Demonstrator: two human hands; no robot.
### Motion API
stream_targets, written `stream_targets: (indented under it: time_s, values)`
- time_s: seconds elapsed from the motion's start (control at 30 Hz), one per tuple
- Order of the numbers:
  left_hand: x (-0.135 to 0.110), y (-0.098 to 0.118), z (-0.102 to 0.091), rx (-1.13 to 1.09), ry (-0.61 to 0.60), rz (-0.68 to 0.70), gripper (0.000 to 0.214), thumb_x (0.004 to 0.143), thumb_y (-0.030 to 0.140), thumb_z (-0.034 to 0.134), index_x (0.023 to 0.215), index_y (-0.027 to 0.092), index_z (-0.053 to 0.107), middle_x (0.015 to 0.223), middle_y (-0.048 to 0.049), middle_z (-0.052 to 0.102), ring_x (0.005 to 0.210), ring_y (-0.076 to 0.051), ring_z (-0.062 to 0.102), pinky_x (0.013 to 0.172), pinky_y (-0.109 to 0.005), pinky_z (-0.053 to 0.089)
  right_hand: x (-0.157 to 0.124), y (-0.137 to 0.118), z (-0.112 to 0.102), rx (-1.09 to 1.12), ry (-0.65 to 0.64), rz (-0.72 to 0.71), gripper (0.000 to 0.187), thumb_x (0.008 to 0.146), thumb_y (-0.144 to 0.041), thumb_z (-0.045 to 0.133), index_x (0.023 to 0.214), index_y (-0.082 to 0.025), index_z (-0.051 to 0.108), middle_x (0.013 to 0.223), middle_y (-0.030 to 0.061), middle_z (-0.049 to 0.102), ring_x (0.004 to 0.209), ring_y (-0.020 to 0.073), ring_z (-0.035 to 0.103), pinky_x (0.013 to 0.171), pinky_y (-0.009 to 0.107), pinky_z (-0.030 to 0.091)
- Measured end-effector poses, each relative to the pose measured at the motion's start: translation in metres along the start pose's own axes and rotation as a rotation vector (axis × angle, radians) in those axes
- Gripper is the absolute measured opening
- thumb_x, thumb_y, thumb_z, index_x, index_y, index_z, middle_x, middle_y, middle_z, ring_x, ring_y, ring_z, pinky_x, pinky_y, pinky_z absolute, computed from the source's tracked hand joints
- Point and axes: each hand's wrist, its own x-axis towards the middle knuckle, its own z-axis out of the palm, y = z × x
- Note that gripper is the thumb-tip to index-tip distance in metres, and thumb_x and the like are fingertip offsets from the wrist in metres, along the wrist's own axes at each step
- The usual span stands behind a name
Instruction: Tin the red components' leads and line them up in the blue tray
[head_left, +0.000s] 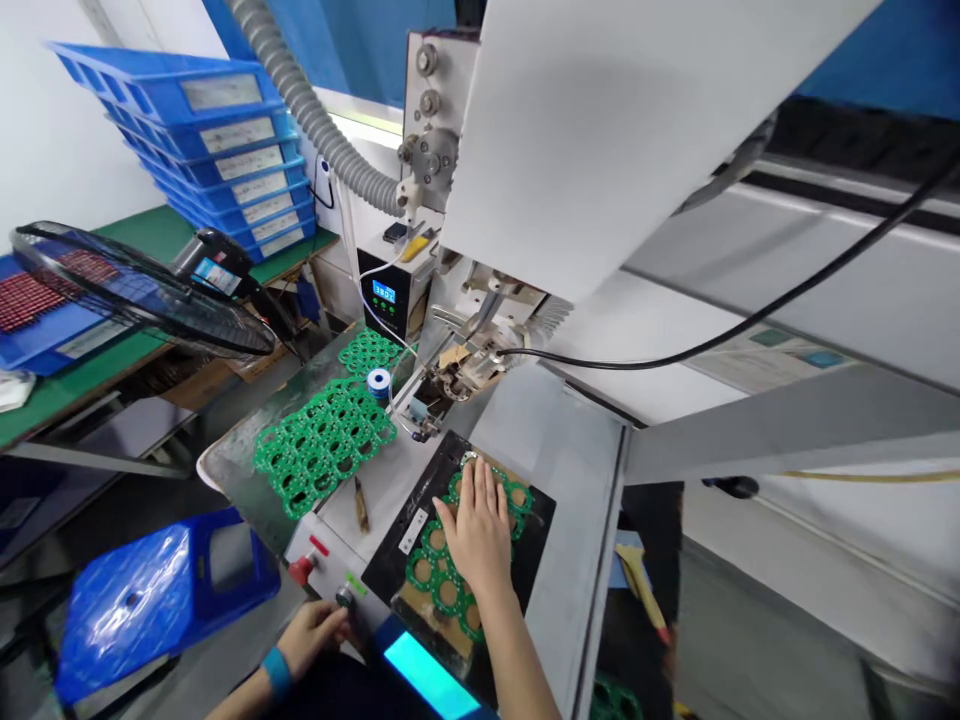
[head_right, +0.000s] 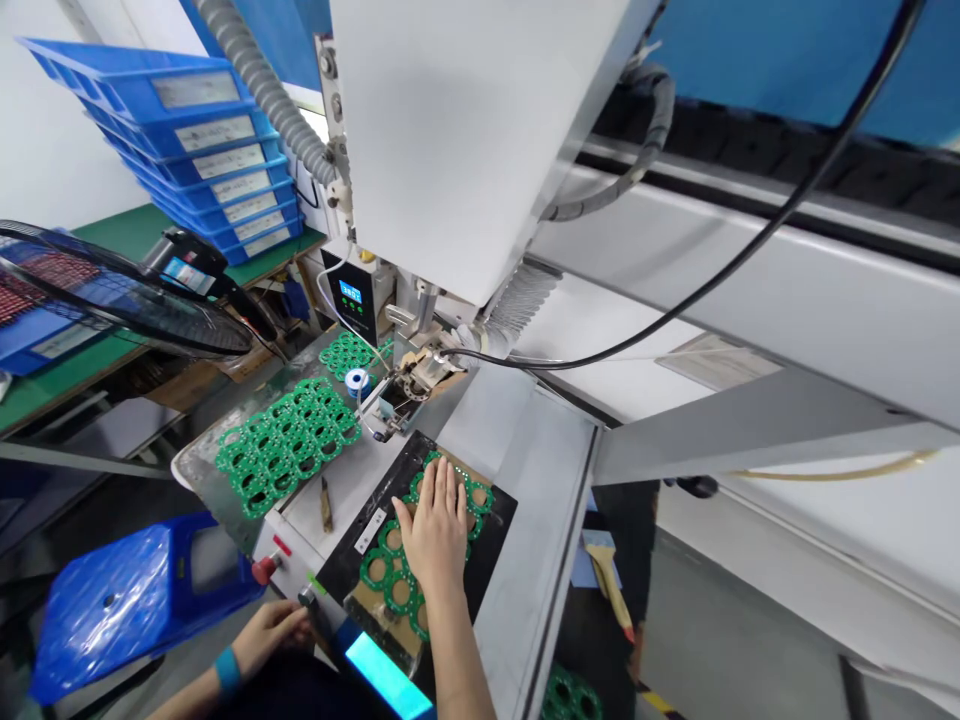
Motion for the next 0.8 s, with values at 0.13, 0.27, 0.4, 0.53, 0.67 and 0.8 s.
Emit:
stream_targets:
  time_s: [0.13, 0.27, 0.4, 0.53, 0.67, 0.8]
  values:
    - [0.008, 0.001, -0.004, 0.029, 0.062, -0.057, 0.028, 0.095, 0.038, 0.058, 0.085, 0.013, 0.063, 0.076, 0.0018, 0.065, 0.067, -0.013, 0.064, 0.067, -0.03, 0.055, 0.0, 0.001, 0.001, 0.002, 0.001, 0.008, 0.083, 0.097, -0.062, 0.021, 0.147, 0.002, 0.036, 0.155, 0.0237, 0.032, 0.143, 0.036, 0.032, 0.116, 0.051, 0.024]
    - [0.008, 0.01, -0.004, 0.058, 0.095, -0.076, 0.029, 0.094, 0.039, 0.058, 0.085, 0.012, 0.064, 0.077, 0.0017, 0.065, 0.069, -0.014, 0.064, 0.067, -0.03, 0.056, 0.0, 0.0, 0.001, 0.009, 0.004, 0.015, 0.083, 0.097, -0.062, 0.021, 0.147, 0.002, 0.036, 0.154, 0.0241, 0.032, 0.142, 0.0364, 0.034, 0.116, 0.051, 0.025]
    - [0.003, 0.023, 0.006, 0.079, 0.093, -0.067, 0.028, 0.094, 0.039, 0.058, 0.097, 0.013, 0.064, 0.089, -0.0014, 0.068, 0.076, -0.016, 0.066, 0.07, -0.032, 0.057, -0.001, -0.002, 0.001, 0.036, 0.015, 0.009, 0.084, 0.097, -0.063, 0.02, 0.146, 0.003, 0.038, 0.154, 0.0249, 0.033, 0.142, 0.0373, 0.034, 0.116, 0.052, 0.025]
    - [-0.005, 0.032, 0.003, 0.108, 0.073, -0.031, 0.028, 0.094, 0.04, 0.058, 0.098, 0.013, 0.064, 0.091, -0.002, 0.068, 0.078, -0.016, 0.066, 0.072, -0.033, 0.057, 0.001, 0.001, 0.003, 0.102, 0.054, -0.008, 0.087, 0.096, -0.064, 0.018, 0.144, 0.006, 0.038, 0.152, 0.0284, 0.035, 0.141, 0.0398, 0.034, 0.114, 0.056, 0.026]
    - [-0.033, 0.046, -0.022, 0.128, -0.018, 0.057, 0.033, 0.094, 0.043, 0.058, 0.082, 0.013, 0.064, 0.069, 0.0027, 0.064, 0.06, -0.012, 0.062, 0.064, -0.03, 0.055, 0.001, 0.001, -0.011, 0.203, 0.106, -0.046, 0.091, 0.094, -0.067, 0.019, 0.143, 0.008, 0.038, 0.148, 0.032, 0.039, 0.14, 0.0421, 0.035, 0.111, 0.059, 0.032]
    - [-0.078, 0.083, -0.024, 0.007, -0.064, 0.308, 0.065, 0.08, 0.076, 0.052, 0.094, 0.015, 0.071, 0.083, -0.0053, 0.073, 0.08, -0.021, 0.069, 0.082, -0.041, 0.055, -0.021, -0.041, -0.054, 0.319, 0.147, -0.151, 0.071, 0.099, -0.052, 0.031, 0.154, -0.009, 0.021, 0.157, 0.0178, 0.032, 0.148, 0.032, 0.022, 0.113, 0.053, 0.034]
